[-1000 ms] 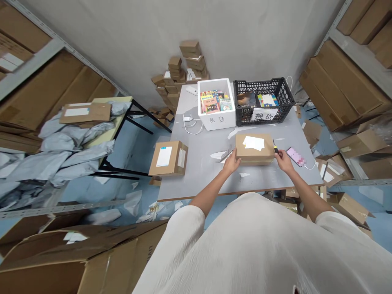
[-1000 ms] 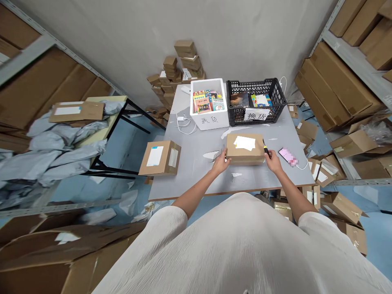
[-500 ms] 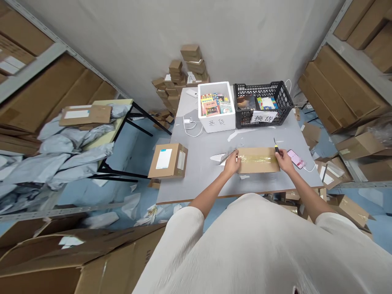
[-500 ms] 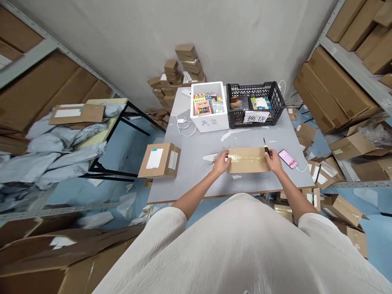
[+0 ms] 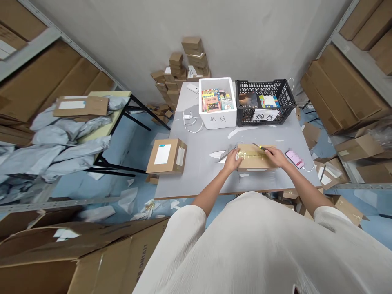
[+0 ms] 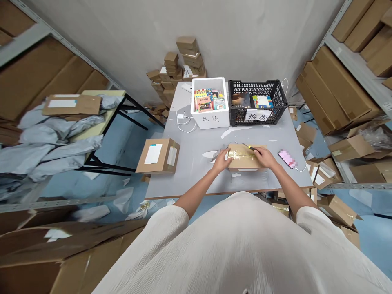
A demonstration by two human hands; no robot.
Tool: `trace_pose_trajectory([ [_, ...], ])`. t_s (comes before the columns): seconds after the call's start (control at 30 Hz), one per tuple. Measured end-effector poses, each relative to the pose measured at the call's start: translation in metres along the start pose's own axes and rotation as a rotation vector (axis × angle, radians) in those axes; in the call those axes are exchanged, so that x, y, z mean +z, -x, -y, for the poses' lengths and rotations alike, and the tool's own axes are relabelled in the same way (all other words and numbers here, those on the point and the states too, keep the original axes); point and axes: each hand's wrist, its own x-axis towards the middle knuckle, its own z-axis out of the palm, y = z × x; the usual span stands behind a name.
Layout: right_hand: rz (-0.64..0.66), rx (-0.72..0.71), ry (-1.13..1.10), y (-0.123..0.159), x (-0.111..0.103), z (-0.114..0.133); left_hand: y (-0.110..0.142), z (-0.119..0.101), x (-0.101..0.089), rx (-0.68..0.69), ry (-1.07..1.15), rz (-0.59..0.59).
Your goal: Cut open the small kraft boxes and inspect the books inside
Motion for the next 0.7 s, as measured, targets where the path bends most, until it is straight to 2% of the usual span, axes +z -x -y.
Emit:
trace_pose_trajectory([
  [0.1, 0.187, -0.090, 0.053, -0.009, 0.003, 0.017, 0.001, 0.001, 0.001, 0.007, 0.022, -0.001],
  [0.2, 0.271, -0.140, 0.118, -0.019, 0.007, 0.030, 0.001, 0.002, 0.002, 0.014, 0.044, -0.009],
  [0.5, 0.377, -0.217, 0.288, -0.038, 0.011, 0.052, 0.001, 0.006, 0.010, 0.019, 0.085, -0.040],
  [0.7, 0.369, -0.205, 0.274, -0.043, 0.010, 0.055, 0.002, 0.005, 0.010, 0.039, 0.087, -0.041],
])
